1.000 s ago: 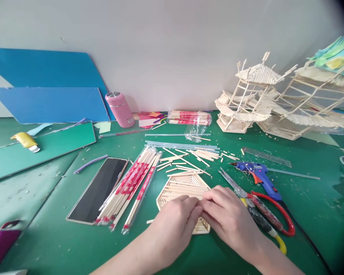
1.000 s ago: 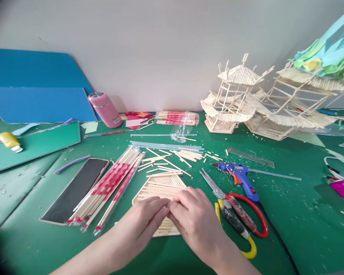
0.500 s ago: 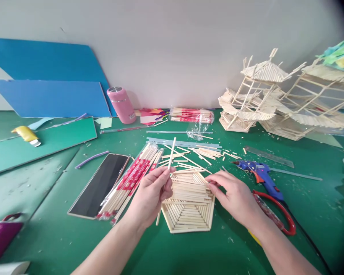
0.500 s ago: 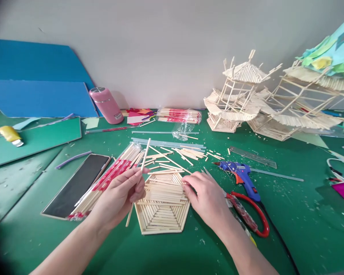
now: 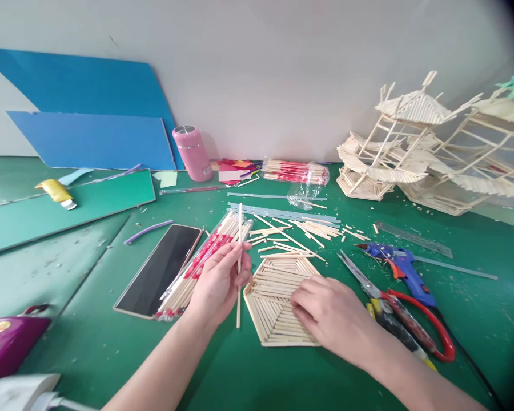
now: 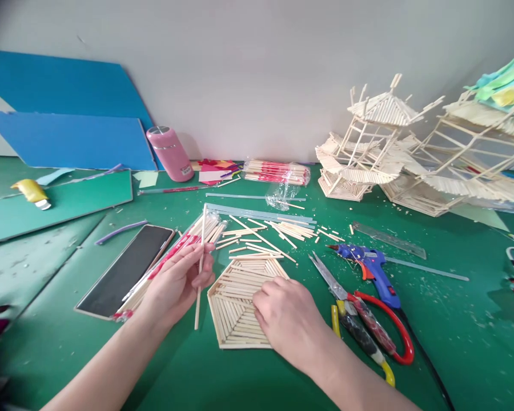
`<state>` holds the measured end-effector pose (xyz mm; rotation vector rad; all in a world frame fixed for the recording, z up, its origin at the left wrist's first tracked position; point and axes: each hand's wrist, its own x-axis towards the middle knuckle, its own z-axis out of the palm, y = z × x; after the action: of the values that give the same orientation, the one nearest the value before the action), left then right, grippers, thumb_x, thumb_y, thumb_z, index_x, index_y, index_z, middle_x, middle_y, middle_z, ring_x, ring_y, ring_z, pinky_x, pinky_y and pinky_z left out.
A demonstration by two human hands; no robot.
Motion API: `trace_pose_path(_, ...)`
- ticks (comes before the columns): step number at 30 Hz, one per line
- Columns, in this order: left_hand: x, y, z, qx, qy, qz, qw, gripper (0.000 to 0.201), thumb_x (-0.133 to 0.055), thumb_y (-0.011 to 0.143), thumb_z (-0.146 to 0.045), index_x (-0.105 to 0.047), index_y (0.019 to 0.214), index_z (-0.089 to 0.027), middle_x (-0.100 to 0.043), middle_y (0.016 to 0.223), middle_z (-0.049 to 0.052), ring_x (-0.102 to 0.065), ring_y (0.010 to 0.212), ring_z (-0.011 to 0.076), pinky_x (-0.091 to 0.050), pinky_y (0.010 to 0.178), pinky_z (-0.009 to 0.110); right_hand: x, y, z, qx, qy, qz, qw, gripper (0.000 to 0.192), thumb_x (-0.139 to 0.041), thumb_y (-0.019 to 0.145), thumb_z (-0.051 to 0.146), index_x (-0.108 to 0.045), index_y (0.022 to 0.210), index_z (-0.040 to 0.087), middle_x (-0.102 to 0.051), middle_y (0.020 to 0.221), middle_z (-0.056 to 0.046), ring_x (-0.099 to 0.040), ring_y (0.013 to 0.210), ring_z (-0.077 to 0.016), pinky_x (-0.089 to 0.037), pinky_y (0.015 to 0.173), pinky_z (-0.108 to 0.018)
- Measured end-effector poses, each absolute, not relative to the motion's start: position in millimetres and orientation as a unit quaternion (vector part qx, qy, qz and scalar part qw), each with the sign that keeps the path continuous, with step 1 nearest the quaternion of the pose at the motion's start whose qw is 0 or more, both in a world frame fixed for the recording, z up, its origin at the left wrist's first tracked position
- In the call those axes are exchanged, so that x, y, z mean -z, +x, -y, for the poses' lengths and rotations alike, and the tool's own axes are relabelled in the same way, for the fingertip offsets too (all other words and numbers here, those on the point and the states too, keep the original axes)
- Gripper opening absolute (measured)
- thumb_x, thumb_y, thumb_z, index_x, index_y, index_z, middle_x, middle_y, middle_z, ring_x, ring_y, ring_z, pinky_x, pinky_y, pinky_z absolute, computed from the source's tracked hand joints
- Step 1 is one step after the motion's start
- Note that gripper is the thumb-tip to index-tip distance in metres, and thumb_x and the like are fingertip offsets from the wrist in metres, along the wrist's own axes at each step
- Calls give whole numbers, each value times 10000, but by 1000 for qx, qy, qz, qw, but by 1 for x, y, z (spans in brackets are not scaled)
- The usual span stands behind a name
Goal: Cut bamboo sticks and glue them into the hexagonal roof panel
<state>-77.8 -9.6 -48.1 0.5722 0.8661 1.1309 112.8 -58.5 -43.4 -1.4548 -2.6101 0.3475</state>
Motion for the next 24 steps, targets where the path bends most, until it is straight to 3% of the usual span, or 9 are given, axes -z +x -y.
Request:
trace_pose_path(5, 46, -77, 11, -505, 258, -385, 729, 163, -508, 811, -258, -574, 908, -146, -501, 554, -39, -318, 375, 19, -273, 425, 179, 35, 102, 55, -89, -473, 876, 17, 107, -522, 711, 96, -588, 667, 169, -622, 664, -26, -559, 650, -163, -388, 604, -289)
trace_pose_path(11, 45, -79, 13, -502, 277, -372, 730, 140, -504, 814, -246, -583, 861, -141, -509, 547, -37, -346, 382, 24, -283, 436, 184, 31, 98, 53, -110, -471, 875, -22, 119, -524, 607, 71, -576, 680, 150, -629, 658, -49, -572, 611, -181, -405, 553, -290)
trace_pose_path(16, 42, -79, 13, -507, 267, -368, 732, 122, -515, 801, -218, -586, 808, -120, -510, 540, -25, -372, 391, 35, -285, 425, 185, 24, 115, 54, -271, -509, 809, 117, 236, -448, 668, 46, -543, 818, 201, -586, 660, 25, -518, 548, -105, -391, 506, -225)
trace_pose_path(20, 38, -76, 17, -484, 261, -381, 743, 119, -536, 786, -221, -590, 772, -115, -557, 621, 10, -471, 469, 70, -363, 477, 207, 18, 116, 50, -436, -513, 702, 232, 78, -453, 767, 141, -503, 726, 186, -515, 621, 31, -489, 548, -92, -405, 503, -206)
trace_pose_path(24, 38, -68, 27, -436, 266, -372, 775, 139, -547, 783, -241, -597, 731, -122, -586, 704, 34, -540, 596, 110, -416, 560, 234, 18, 103, 43, -545, -474, 619, 308, 128, -451, 823, 249, -510, 744, 167, -506, 628, 24, -502, 559, -95, -421, 524, -216)
